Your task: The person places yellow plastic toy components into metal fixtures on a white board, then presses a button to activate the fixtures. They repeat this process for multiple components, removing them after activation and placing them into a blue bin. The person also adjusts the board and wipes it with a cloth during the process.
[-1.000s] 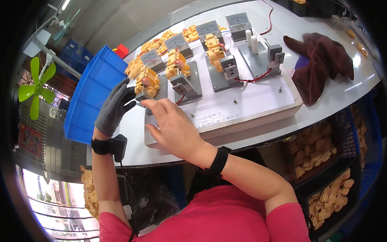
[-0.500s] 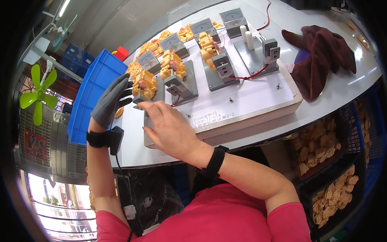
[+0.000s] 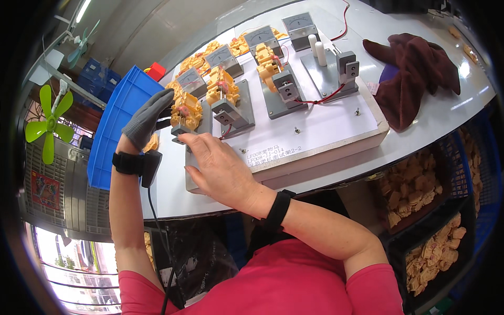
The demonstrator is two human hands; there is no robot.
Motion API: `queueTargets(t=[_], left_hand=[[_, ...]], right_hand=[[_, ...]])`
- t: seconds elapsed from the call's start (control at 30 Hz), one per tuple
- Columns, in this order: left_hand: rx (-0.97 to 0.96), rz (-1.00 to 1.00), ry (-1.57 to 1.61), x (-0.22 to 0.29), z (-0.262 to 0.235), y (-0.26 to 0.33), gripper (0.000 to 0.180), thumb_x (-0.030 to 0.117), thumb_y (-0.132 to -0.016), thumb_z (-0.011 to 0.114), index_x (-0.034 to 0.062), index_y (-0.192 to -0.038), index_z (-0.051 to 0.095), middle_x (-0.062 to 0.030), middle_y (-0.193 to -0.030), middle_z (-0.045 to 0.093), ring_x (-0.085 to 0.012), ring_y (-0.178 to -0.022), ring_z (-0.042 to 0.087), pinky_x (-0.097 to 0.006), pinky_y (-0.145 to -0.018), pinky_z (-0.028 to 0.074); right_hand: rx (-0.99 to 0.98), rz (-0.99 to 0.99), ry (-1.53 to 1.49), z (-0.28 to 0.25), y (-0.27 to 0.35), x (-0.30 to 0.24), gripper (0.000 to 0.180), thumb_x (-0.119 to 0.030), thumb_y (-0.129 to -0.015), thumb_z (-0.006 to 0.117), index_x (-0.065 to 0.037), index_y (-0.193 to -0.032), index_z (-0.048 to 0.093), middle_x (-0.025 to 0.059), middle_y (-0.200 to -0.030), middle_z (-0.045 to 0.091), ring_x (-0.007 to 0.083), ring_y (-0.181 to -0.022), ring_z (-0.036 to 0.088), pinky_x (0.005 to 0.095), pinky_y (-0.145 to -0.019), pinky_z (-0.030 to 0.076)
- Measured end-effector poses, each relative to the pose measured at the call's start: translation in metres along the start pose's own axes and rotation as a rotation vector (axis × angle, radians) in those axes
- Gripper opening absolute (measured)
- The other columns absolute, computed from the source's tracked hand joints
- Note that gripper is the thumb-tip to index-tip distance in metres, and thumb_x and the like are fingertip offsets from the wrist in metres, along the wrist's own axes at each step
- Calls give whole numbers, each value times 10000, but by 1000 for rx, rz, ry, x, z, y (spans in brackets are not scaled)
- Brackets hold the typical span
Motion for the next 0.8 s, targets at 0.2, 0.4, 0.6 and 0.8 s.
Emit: queueTargets(t=[0.2,0.4,0.6,0.8], left_hand=[[-24,-76,-66,5,4,-1,418,242,-1054,464,96,-1444,495,-44,-1464,501,-175,-1275,561,-322,-988,516],[-27,-57,-100,9,5,0,442,283,-1036,510,102,-1439,503,-40,-1411,540,-155,-1176,603,-318,-951,527],[-45,-160,-152,5,9,-9,658,550,-934,606,99,-1407,527,-58,-1270,602,-146,-1056,629,-312,-865,537],[-97,-183,-252,12,17,-19,832,695,-883,545,37,-1390,503,-137,-1254,601,-205,-1073,614,-344,-829,543]], right_hand=[[1,-6,0,1,0,0,585,-51,-854,683,-42,-1384,437,150,-1165,561,277,-936,614,384,-855,514],[-16,11,-40,3,-1,1,593,-59,-832,686,-58,-1362,422,178,-1135,551,362,-1051,592,434,-898,495],[-30,38,-134,4,-6,1,579,-47,-851,662,-46,-1376,417,179,-1099,576,332,-1023,603,416,-902,500],[-69,93,-182,4,-11,-1,548,-48,-867,655,-47,-1372,440,174,-1117,567,310,-1032,604,404,-925,496]])
Point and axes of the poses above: each hand's wrist, its own y-axis away from the middle knuckle, its own z-axis out of the palm, x = y × z, the point moved 3 cm from there along -y, towards the middle knuckle
